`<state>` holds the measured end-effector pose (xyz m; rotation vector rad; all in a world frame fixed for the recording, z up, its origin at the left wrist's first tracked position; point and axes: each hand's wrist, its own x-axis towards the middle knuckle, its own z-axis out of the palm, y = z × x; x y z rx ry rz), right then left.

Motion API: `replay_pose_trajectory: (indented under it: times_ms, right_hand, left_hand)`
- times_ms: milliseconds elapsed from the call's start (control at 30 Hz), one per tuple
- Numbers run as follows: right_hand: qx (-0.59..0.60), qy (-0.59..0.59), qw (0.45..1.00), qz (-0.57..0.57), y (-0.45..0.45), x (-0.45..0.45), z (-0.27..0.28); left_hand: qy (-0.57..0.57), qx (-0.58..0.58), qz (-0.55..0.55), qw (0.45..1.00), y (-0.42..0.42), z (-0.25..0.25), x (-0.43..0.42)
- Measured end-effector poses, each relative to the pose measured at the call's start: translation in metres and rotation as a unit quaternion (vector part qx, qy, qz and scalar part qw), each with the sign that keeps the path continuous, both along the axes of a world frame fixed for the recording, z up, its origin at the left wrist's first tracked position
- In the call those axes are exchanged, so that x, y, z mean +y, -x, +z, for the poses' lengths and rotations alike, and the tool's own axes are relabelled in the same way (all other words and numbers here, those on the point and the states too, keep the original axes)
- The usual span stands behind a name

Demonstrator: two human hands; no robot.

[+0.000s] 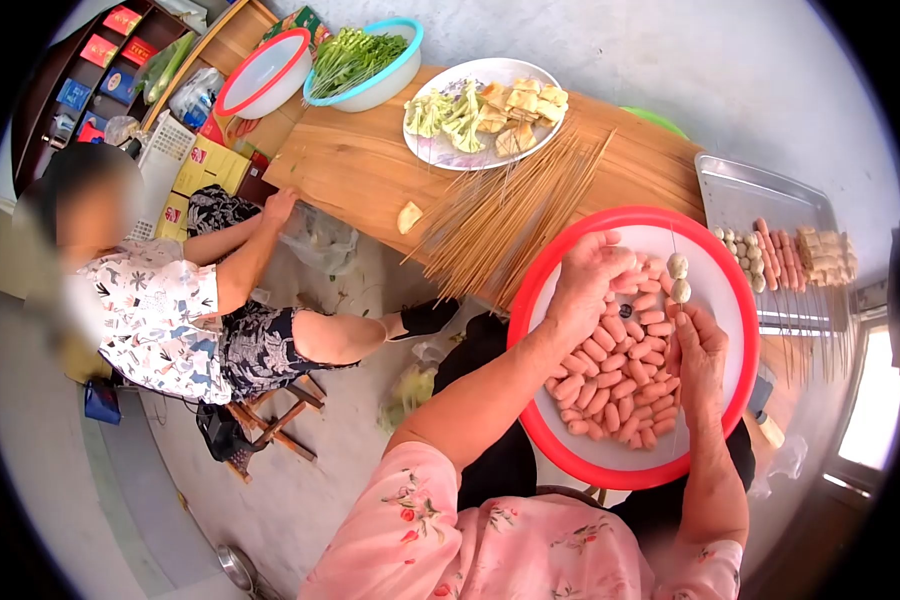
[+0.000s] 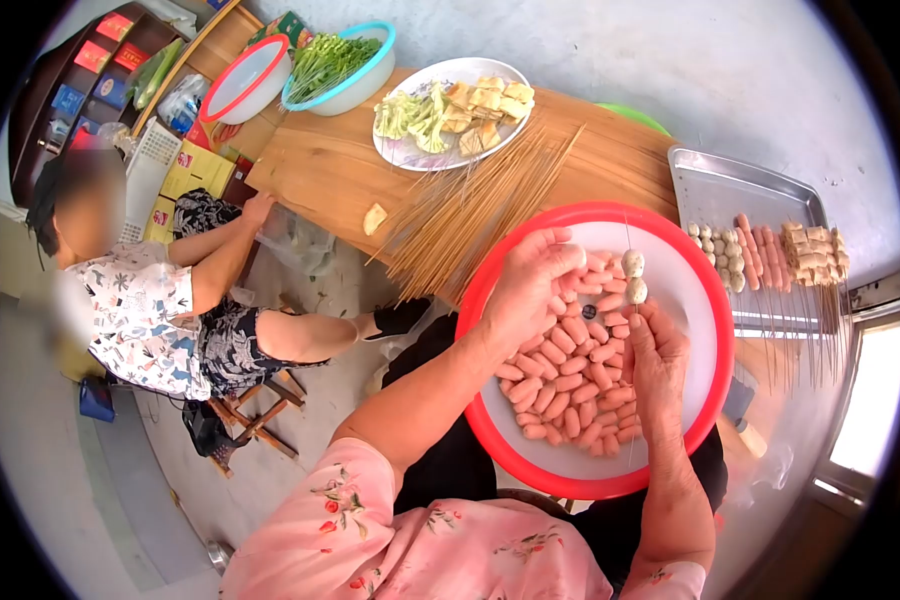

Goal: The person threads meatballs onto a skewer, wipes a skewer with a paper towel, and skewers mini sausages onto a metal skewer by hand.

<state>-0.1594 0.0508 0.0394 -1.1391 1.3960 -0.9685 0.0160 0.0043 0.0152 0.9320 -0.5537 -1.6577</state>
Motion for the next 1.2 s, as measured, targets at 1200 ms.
replay_pose_trajectory:
  times_ms: [1200]
  right_hand:
    - [0.095, 0.005, 0.988, 0.117, -0.003, 0.017, -0.004]
  left_hand:
    - [-0.030, 0.164, 0.124, 0.978, 0.002, -0.021, -0.023]
